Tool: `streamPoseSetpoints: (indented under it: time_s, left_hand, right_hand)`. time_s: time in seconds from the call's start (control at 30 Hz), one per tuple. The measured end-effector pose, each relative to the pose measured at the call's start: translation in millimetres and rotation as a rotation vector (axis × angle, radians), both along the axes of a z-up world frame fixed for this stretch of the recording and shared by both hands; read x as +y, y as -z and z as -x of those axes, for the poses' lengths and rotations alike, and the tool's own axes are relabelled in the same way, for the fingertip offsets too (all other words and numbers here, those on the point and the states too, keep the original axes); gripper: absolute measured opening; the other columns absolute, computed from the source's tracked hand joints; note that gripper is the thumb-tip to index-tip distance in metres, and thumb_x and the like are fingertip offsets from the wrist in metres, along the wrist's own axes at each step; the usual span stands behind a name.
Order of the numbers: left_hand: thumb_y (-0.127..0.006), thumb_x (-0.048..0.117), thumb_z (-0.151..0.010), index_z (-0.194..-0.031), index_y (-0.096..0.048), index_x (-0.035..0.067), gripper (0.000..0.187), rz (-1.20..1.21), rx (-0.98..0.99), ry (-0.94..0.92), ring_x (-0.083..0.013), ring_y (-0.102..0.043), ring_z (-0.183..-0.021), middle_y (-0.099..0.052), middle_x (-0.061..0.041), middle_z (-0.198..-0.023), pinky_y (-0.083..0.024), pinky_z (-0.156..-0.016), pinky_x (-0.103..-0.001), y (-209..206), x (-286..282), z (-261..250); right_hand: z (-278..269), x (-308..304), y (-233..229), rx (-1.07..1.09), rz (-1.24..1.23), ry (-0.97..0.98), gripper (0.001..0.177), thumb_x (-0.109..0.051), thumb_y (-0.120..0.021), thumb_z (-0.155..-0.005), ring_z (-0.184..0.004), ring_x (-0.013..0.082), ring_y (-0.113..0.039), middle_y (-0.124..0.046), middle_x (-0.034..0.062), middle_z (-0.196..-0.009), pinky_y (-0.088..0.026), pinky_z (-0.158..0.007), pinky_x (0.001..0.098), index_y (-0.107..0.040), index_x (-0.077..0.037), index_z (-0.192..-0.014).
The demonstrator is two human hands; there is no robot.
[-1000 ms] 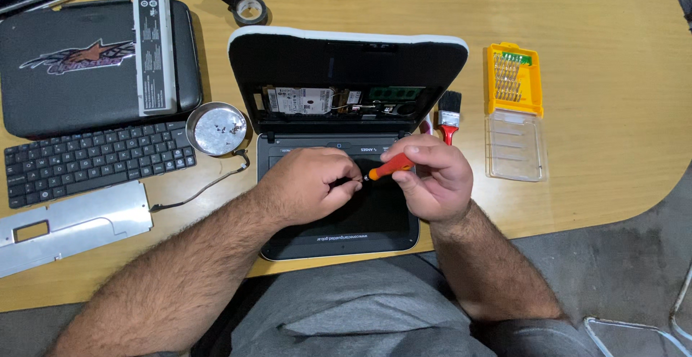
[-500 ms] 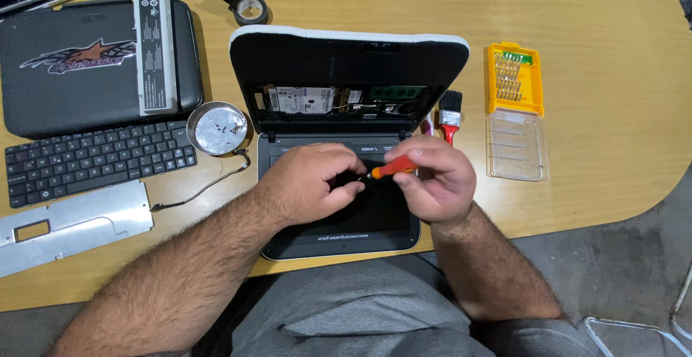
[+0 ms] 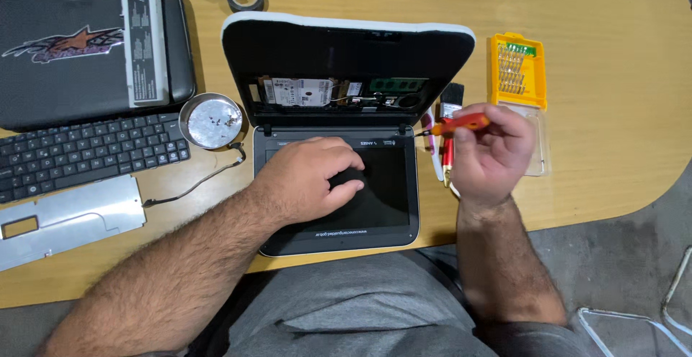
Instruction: The person aligns and places a black plastic bezel onto the laptop screen, then uses a screwdriver to fasten screws around the bezel perimeter. The person handles the bezel, screen, and screwdriver throughout the process.
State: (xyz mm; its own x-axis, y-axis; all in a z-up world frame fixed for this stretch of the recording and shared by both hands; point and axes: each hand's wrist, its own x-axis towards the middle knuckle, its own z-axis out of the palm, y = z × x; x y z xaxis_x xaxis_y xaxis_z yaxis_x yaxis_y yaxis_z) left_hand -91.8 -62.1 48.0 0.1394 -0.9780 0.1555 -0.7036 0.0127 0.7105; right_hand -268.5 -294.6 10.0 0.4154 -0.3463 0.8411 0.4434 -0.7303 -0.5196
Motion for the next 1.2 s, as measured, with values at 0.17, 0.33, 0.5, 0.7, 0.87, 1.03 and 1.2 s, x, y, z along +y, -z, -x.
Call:
streamPoseSetpoints:
  time_s: [0.17, 0.33, 0.5, 0.7, 0.87, 1.03, 1.2]
  left_hand:
    - [-0.071, 0.02, -0.092, -0.111, -0.072, 0.009, 0.022, -0.012, -0.013, 0.007, -0.0299, -0.073, -0.102, -0.074, -0.012, -0.103, -0.061, -0.084, -0.04, -0.6, -0.4, -2.3]
    - [-0.072, 0.02, -0.092, -0.112, -0.073, 0.009, 0.023, -0.037, -0.021, 0.014, -0.0305, -0.073, -0.102, -0.074, -0.012, -0.103, -0.061, -0.085, -0.041, -0.7, -0.7, -1.2]
    - [-0.071, 0.022, -0.094, -0.111, -0.073, 0.009, 0.022, -0.059, -0.035, 0.039, -0.0285, -0.073, -0.101, -0.074, -0.012, -0.102, -0.061, -0.085, -0.039, -3.0, -0.7, -1.2]
    - [-0.071, 0.022, -0.093, -0.112, -0.073, 0.008, 0.023, -0.065, -0.042, 0.053, -0.0294, -0.074, -0.101, -0.074, -0.012, -0.102, -0.061, -0.086, -0.04, -5.0, 1.0, -0.7]
    - [-0.072, 0.021, -0.092, -0.11, -0.073, 0.008, 0.022, -0.019, -0.051, 0.057, -0.0297, -0.074, -0.098, -0.074, -0.012, -0.1, -0.061, -0.084, -0.041, -2.7, 1.9, -1.0]
    - [-0.072, 0.021, -0.093, -0.11, -0.073, 0.008, 0.022, -0.007, -0.047, 0.059, -0.0291, -0.074, -0.098, -0.074, -0.012, -0.099, -0.062, -0.083, -0.04, -1.0, 1.2, -0.2]
    - [-0.072, 0.022, -0.092, -0.108, -0.073, 0.01, 0.02, -0.012, -0.065, 0.055, -0.0278, -0.074, -0.095, -0.073, -0.009, -0.096, -0.061, -0.082, -0.04, -0.1, 1.4, -0.2]
  right_hand:
    - [-5.8, 12.3, -1.2, 0.081, -0.008, -0.053, 0.037, 0.007, -0.069, -0.097, -0.08, 0.026, -0.067, -0.065, 0.0302, -0.102, -0.057, -0.071, 0.0303, -0.044, 0.01, -0.124]
    - [-10.3, 13.1, -0.1, 0.122, 0.032, -0.045, 0.035, 0.007, -0.07, -0.097, -0.087, 0.0291, -0.07, -0.066, 0.0296, -0.106, -0.059, -0.074, 0.0332, -0.048, 0.013, -0.123]
    - [-10.1, 11.3, 2.2, 0.184, 0.06, -0.024, 0.032, 0.007, -0.068, -0.099, -0.096, 0.0308, -0.069, -0.066, 0.0254, -0.106, -0.057, -0.084, 0.0368, -0.049, 0.012, -0.124]
    - [-11.2, 13.5, 0.1, 0.219, 0.081, -0.011, 0.031, 0.007, -0.068, -0.099, -0.099, 0.0302, -0.068, -0.067, 0.0239, -0.107, -0.056, -0.087, 0.0385, -0.05, 0.011, -0.124]
    - [-10.5, 14.8, -1.5, 0.242, 0.091, 0.012, 0.031, 0.006, -0.07, -0.099, -0.098, 0.0304, -0.068, -0.068, 0.0231, -0.105, -0.055, -0.084, 0.0386, -0.052, 0.011, -0.123]
    - [-10.9, 15.1, 2.2, 0.254, 0.092, 0.035, 0.03, 0.005, -0.073, -0.097, -0.095, 0.031, -0.069, -0.07, 0.0227, -0.103, -0.055, -0.081, 0.0384, -0.055, 0.01, -0.12]
    - [-12.8, 32.0, -25.3, 0.232, 0.152, 0.032, 0.013, 0.006, -0.067, -0.1, -0.098, 0.0389, -0.071, -0.071, 0.0269, -0.11, -0.058, -0.079, 0.042, -0.065, 0.01, -0.112]
